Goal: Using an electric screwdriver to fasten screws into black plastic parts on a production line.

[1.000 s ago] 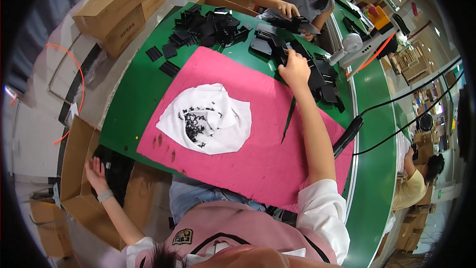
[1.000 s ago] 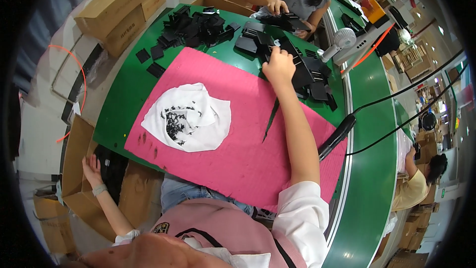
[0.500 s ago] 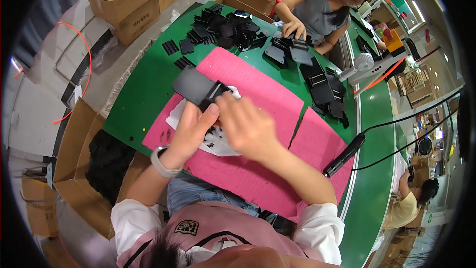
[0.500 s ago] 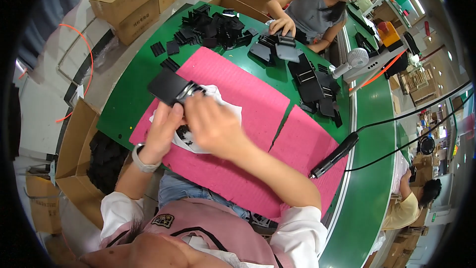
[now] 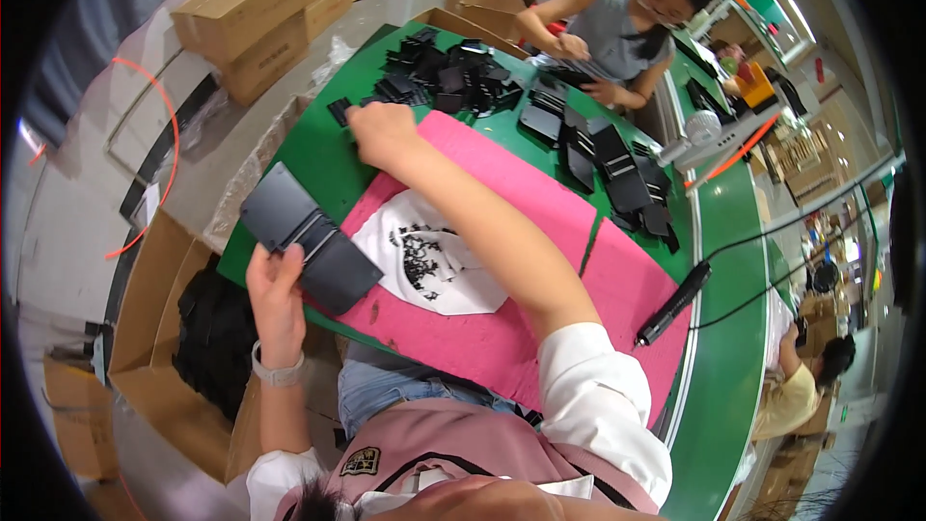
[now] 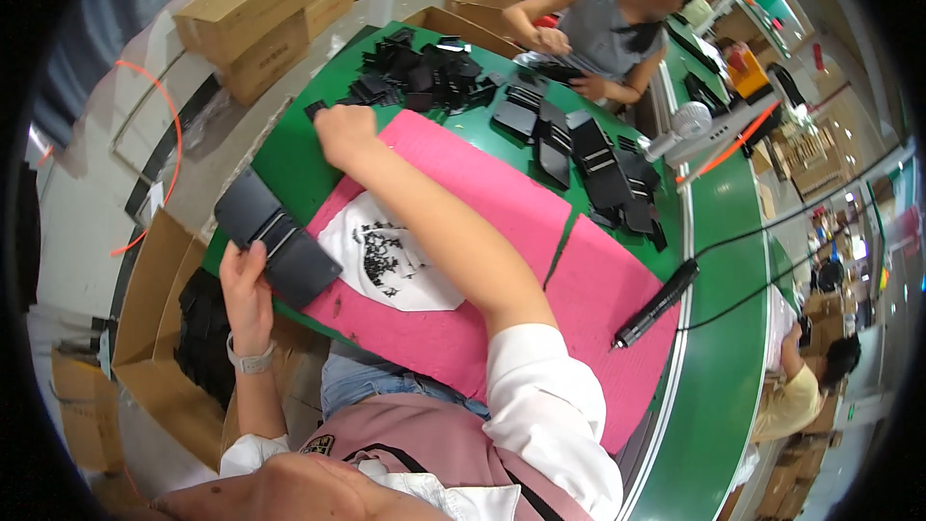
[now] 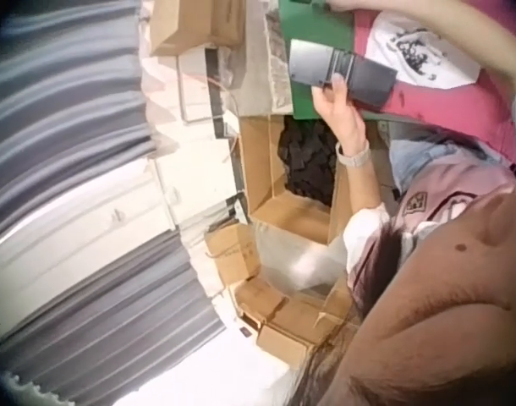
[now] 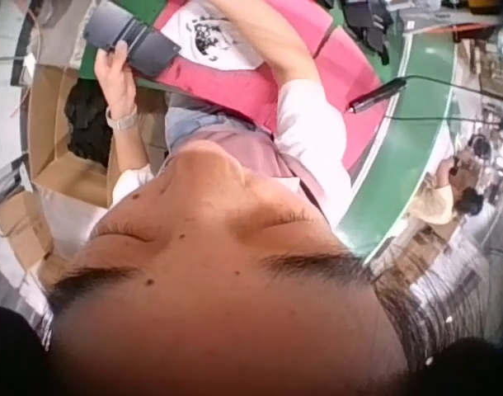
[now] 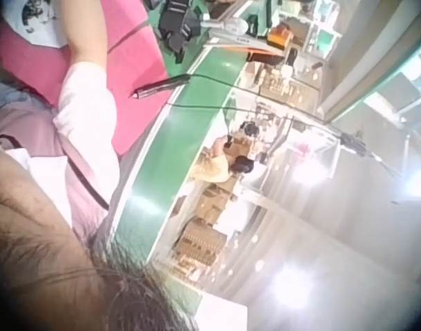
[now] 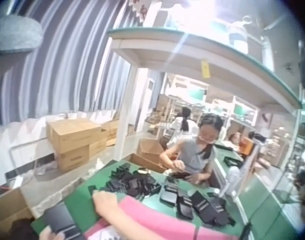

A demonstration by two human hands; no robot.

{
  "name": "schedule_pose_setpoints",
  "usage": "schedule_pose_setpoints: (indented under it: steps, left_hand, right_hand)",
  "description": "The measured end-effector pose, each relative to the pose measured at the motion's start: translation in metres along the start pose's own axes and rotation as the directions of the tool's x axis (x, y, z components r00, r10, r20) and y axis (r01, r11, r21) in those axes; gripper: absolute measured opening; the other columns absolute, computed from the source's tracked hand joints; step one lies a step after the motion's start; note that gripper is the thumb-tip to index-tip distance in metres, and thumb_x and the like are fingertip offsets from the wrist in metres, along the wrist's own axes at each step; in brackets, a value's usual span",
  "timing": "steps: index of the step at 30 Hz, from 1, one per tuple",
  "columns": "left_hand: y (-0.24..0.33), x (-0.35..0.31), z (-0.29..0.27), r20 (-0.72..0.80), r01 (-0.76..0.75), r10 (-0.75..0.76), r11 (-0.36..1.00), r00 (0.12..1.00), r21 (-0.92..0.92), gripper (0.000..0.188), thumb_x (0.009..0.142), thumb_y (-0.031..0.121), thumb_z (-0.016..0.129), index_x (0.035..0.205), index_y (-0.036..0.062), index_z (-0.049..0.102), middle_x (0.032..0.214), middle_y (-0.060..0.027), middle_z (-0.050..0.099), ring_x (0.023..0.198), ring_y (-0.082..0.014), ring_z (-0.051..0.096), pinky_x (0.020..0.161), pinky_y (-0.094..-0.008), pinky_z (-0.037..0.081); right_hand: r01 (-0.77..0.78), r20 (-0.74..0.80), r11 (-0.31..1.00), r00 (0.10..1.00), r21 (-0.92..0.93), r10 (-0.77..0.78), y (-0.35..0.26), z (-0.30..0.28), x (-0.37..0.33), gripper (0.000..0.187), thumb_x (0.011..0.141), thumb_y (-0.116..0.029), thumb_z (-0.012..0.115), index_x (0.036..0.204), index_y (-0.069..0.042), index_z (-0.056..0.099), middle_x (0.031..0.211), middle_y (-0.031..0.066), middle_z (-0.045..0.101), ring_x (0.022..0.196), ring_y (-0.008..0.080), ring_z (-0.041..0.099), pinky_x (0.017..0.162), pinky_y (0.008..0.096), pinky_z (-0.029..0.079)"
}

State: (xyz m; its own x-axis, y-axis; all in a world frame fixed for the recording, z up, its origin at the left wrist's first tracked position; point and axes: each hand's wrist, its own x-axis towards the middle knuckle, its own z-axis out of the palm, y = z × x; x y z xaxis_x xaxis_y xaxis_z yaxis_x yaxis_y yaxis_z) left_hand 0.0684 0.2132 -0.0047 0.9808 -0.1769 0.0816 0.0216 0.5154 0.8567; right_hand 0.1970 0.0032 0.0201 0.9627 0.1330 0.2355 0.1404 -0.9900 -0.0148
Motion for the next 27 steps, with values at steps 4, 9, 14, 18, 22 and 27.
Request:
schedule_pose_setpoints:
  steps: [4, 9, 14, 18, 22, 27]
  left_hand:
    - [0.009, 0.006, 0.009, -0.019, -0.010, 0.010, 1.000, 1.000, -0.017, 0.031, 0.093, 0.014, 0.055, 0.119, -0.0012, 0.050, 0.112, -0.0080, 0.060, 0.099, -0.0149, 0.058, 0.088, -0.0286, 0.044]
    - [0.004, 0.012, 0.022, 0.034, 0.024, -0.022, 0.999, 0.999, -0.039, 0.027, 0.094, 0.012, 0.053, 0.118, -0.0001, 0.051, 0.109, -0.0069, 0.060, 0.095, -0.0133, 0.059, 0.084, -0.0273, 0.046]
    - [-0.004, 0.012, 0.040, 0.060, 0.068, -0.064, 0.996, 0.996, -0.066, 0.026, 0.094, 0.012, 0.052, 0.118, 0.0005, 0.051, 0.108, -0.0064, 0.060, 0.094, -0.0127, 0.059, 0.082, -0.0271, 0.047]
    - [-0.010, 0.010, 0.043, 0.114, 0.108, -0.098, 0.990, 0.989, -0.090, 0.029, 0.095, 0.013, 0.050, 0.121, -0.0003, 0.051, 0.113, -0.0073, 0.060, 0.100, -0.0145, 0.058, 0.088, -0.0291, 0.046]
    - [-0.015, 0.004, 0.063, 0.249, 0.176, -0.163, 0.984, 0.955, -0.032, 0.031, 0.093, 0.013, 0.054, 0.120, -0.0025, 0.049, 0.114, -0.0093, 0.059, 0.100, -0.0165, 0.059, 0.090, -0.0309, 0.045]
    - [-0.029, -0.001, 0.092, 0.536, 0.349, -0.306, 0.937, 0.787, 0.022, 0.045, 0.089, 0.022, 0.063, 0.123, -0.0041, 0.048, 0.114, -0.0083, 0.059, 0.104, -0.0141, 0.056, 0.090, -0.0283, 0.045]
  right_hand:
    - [0.022, 0.127, 0.999, 0.992, -0.033, -0.018, -0.007, -0.004, 0.006, 0.019, 0.070, -0.020, 0.068, 0.085, -0.010, 0.071, 0.091, 0.0119, 0.069, 0.084, 0.0268, 0.068, 0.067, 0.0360, 0.054]
    - [0.019, 0.134, 0.997, 0.990, 0.079, -0.030, 0.009, -0.002, -0.007, 0.032, 0.059, -0.032, 0.073, 0.082, -0.010, 0.070, 0.085, 0.0133, 0.067, 0.079, 0.0290, 0.067, 0.066, 0.0386, 0.053]
    - [0.039, -0.110, 0.982, 0.994, 0.184, -0.019, 0.024, -0.002, -0.020, 0.030, 0.057, -0.031, 0.071, 0.076, -0.007, 0.067, 0.081, 0.0118, 0.064, 0.075, 0.0302, 0.065, 0.065, 0.0410, 0.053]
    - [0.138, -0.368, 0.893, 0.929, 0.428, 0.033, 0.045, -0.018, -0.043, 0.026, 0.059, -0.025, 0.070, 0.076, -0.005, 0.064, 0.076, 0.0100, 0.062, 0.071, 0.0276, 0.064, 0.064, 0.0375, 0.051]
    - [0.240, -0.343, 0.488, 0.930, 0.839, 0.132, 0.062, -0.077, -0.125, 0.022, 0.063, -0.012, 0.071, 0.080, -0.003, 0.060, 0.083, 0.0090, 0.063, 0.076, 0.0201, 0.062, 0.066, 0.0302, 0.050]
    - [0.355, -0.368, 0.615, 0.923, 0.704, -0.113, 0.063, -0.110, -0.220, 0.024, 0.063, -0.004, 0.075, 0.082, -0.002, 0.061, 0.101, 0.0138, 0.065, 0.088, 0.0275, 0.060, 0.077, 0.0345, 0.049]
